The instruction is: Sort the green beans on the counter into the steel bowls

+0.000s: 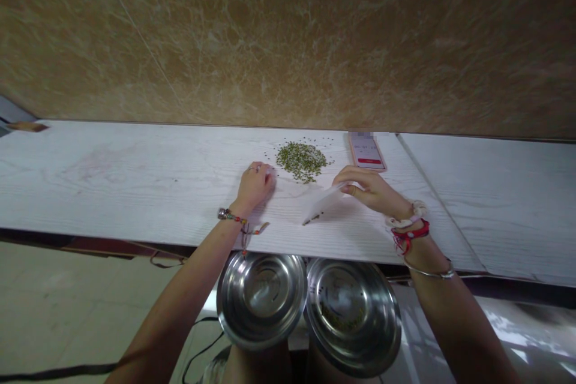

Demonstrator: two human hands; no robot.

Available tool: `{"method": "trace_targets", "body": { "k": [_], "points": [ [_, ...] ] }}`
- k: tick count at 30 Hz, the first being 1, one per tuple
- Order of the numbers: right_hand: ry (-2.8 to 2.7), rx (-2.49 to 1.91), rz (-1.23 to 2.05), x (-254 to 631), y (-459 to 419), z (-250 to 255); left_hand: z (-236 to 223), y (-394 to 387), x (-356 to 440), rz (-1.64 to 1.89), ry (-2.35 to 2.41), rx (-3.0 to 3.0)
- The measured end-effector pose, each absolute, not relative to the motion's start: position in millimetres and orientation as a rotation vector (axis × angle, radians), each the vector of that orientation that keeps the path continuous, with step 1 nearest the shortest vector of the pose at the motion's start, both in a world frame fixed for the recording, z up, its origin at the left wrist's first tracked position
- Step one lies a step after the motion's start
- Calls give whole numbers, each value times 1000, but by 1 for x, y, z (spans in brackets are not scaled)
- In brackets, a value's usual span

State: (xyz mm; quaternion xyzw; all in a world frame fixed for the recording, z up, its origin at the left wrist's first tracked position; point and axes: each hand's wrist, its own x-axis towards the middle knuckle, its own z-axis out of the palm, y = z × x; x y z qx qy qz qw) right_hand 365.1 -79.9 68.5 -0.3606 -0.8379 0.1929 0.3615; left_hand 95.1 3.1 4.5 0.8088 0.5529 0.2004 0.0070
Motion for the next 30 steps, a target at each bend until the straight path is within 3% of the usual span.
{"method": "trace_targets", "body": {
  "k": [30],
  "points": [
    [-2175, -1055, 337, 383, -172, 79, 5, 4, 95, 658, 1712, 2529]
  ]
}}
